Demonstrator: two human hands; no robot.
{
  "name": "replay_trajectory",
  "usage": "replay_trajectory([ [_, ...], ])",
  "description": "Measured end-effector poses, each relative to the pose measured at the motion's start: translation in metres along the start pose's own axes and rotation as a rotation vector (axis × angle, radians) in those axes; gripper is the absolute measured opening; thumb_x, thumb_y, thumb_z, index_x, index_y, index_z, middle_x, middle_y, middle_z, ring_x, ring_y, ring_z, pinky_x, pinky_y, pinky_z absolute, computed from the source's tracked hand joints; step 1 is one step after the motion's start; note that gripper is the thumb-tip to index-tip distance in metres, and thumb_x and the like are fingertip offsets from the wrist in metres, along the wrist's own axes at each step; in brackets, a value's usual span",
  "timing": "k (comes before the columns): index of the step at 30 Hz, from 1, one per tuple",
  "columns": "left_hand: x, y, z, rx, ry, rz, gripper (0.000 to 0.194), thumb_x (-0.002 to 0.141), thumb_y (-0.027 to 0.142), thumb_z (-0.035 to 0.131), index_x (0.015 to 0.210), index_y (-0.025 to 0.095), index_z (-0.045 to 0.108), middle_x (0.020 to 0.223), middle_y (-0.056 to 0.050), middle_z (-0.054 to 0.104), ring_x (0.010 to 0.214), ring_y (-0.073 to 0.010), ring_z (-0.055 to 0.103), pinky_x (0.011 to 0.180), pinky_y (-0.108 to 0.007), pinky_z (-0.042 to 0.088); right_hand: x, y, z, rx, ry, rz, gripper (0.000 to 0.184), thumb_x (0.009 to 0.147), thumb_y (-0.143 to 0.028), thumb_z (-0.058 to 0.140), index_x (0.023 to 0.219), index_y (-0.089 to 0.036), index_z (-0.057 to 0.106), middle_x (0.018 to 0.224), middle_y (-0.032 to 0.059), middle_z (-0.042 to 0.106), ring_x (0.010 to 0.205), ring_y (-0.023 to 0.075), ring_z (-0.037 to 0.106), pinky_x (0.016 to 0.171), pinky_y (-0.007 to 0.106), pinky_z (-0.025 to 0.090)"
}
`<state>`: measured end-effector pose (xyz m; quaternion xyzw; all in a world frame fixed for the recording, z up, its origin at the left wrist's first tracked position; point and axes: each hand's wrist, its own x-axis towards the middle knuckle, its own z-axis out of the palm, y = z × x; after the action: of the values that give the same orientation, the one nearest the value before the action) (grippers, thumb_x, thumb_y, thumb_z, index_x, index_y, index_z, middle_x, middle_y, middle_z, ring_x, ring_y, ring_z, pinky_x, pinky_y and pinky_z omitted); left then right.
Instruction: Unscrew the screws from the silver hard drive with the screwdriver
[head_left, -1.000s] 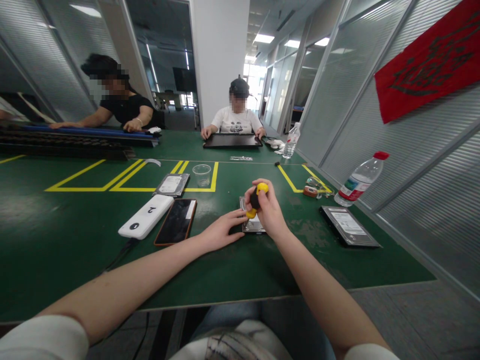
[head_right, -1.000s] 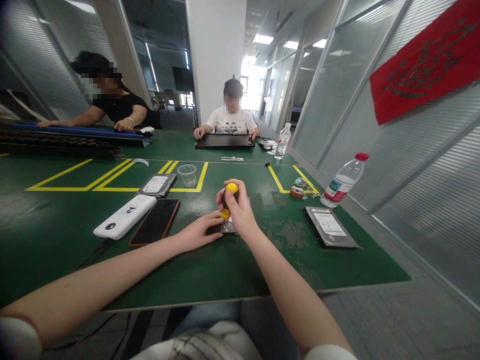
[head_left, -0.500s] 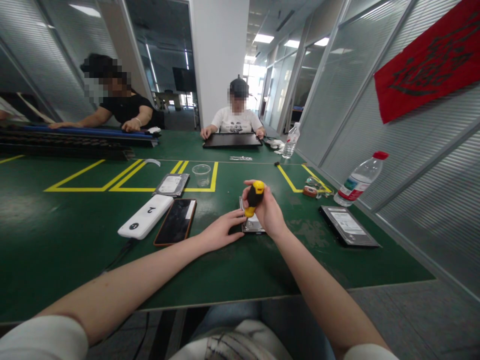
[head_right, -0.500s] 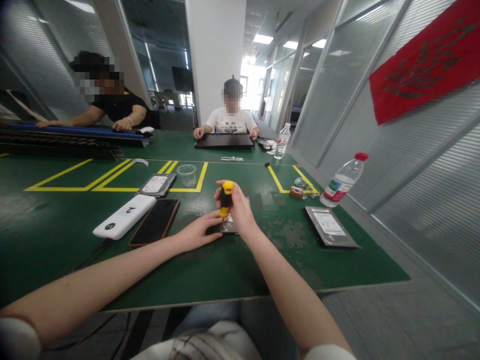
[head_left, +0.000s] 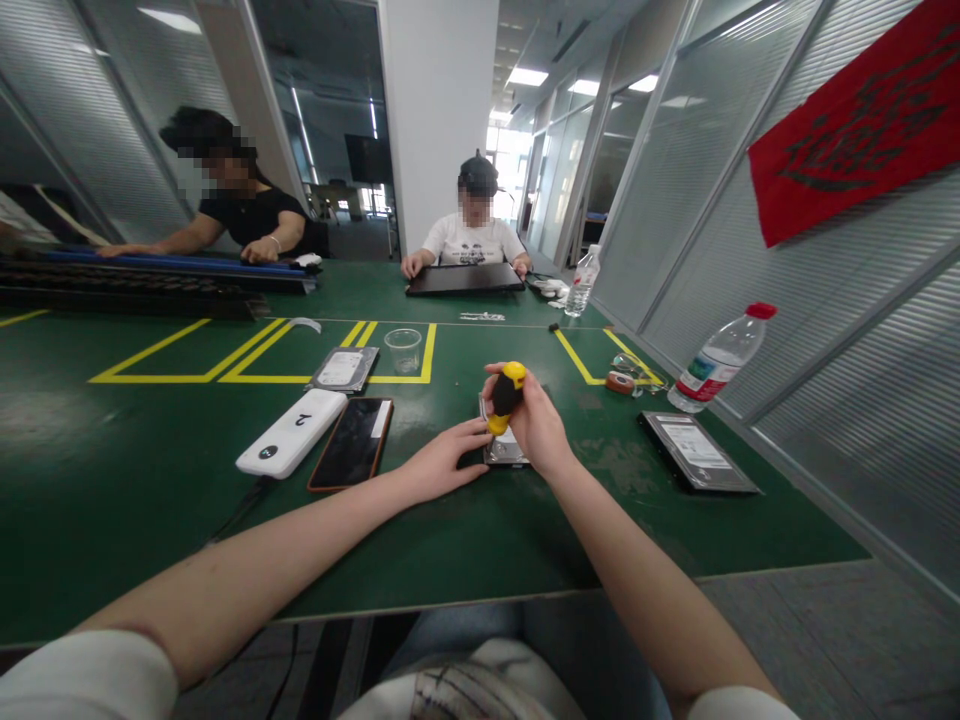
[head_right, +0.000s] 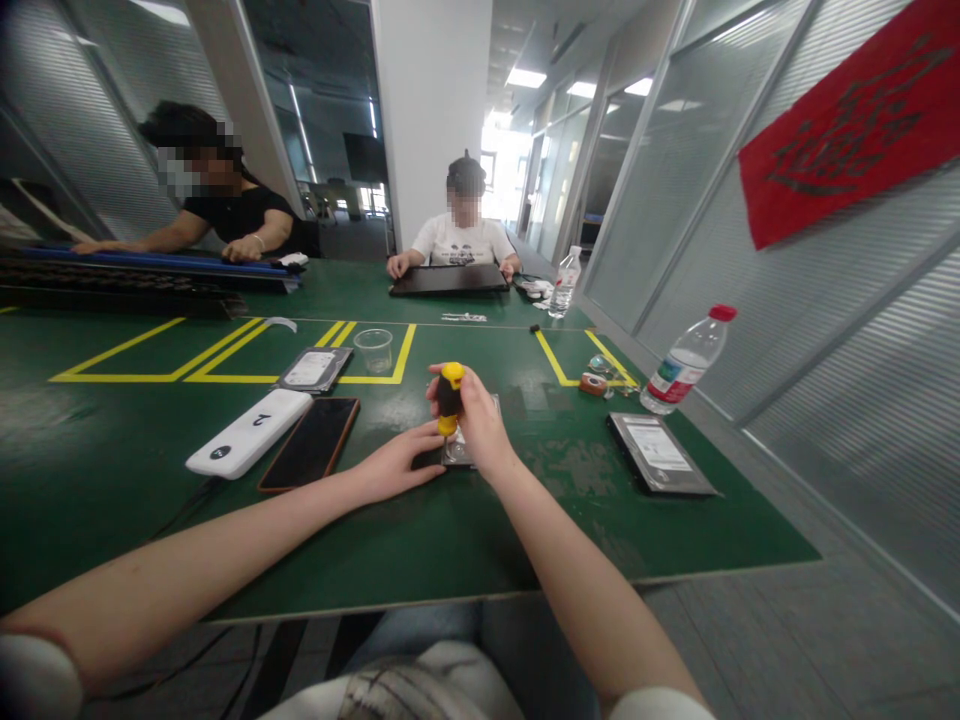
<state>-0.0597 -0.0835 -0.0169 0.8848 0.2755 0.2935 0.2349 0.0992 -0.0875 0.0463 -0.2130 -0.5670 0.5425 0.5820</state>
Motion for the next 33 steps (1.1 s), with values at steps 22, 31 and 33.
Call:
replay_trajectory([
  [22, -0.0009, -0.0028, 0.0012, 0.017, -0.003, -0.015, 0.03, 0.085, 0.016, 0.065, 0.115, 0.019, 0.067, 0.136, -0.011, 0.055, 0.13, -0.0283, 0.048, 0.111, -0.047, 0.037, 0.0, 0.0001, 0.0003, 0.024, -0.006, -0.06, 0.038, 0.079, -0.052, 0.066, 0.093, -0.027, 0.041, 0.077, -0.0059, 0.063, 0.06, 0.009, 0.056, 0.059, 0.024, 0.046],
  [31, 0.0002, 0.0012, -0.0008, 0.0, -0.005, -0.016, 0.03, 0.084, 0.014, 0.065, 0.114, 0.018, 0.067, 0.137, -0.011, 0.055, 0.131, -0.0281, 0.048, 0.111, -0.045, 0.038, 0.0002, 0.0014, -0.0013, 0.017, 0.035, -0.033, 0.035, 0.079, -0.056, 0.064, 0.092, -0.026, 0.051, 0.088, -0.0015, 0.063, 0.074, 0.0127, 0.062, 0.069, 0.029, 0.051],
  [33, -0.0001, 0.0006, -0.0005, 0.006, -0.001, -0.024, 0.03, 0.084, 0.015, 0.065, 0.114, 0.019, 0.067, 0.136, -0.01, 0.055, 0.13, -0.0281, 0.048, 0.111, -0.045, 0.038, -0.0005, 0.0011, -0.0011, 0.012, 0.005, -0.056, 0.037, 0.078, -0.052, 0.068, 0.093, -0.027, 0.045, 0.084, -0.0042, 0.064, 0.067, 0.0108, 0.06, 0.064, 0.026, 0.049],
])
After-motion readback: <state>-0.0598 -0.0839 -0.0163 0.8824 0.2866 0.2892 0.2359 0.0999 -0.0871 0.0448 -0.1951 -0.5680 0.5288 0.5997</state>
